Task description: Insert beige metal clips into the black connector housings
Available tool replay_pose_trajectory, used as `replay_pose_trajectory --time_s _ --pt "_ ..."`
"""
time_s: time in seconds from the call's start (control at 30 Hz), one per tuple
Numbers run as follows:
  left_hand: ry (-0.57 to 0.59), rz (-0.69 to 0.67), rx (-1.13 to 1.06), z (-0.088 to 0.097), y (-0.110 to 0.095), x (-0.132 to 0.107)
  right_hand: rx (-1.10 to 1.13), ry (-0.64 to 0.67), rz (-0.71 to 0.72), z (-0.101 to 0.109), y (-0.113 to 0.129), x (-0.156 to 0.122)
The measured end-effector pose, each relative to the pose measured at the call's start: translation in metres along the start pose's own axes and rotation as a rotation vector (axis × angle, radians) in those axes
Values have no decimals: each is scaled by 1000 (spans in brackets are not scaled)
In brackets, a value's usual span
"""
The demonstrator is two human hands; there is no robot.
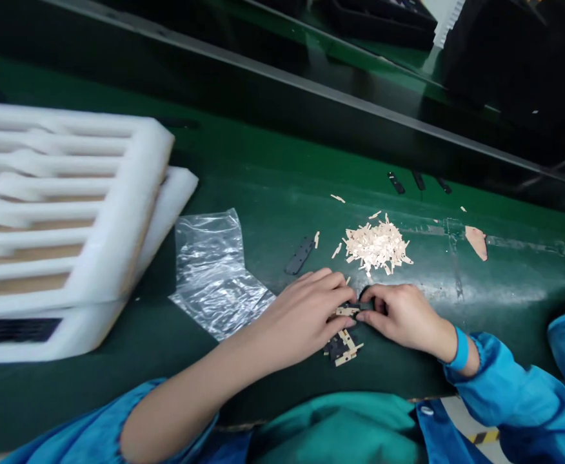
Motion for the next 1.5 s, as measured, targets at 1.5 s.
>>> replay_pose_trajectory --time_s 1.5 --pt "-200 -85 -143 35 -22 15 826 -79 -24 14 3 0"
Point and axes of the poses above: each hand's wrist, its own x-axis towards the middle knuckle, its own z-axis out of the back of the hand, y = z × x, the point moved 4 cm from there along x, towards the middle knuckle, and after that the axes turned 2 degrees about -z, right-handed, at the moved point
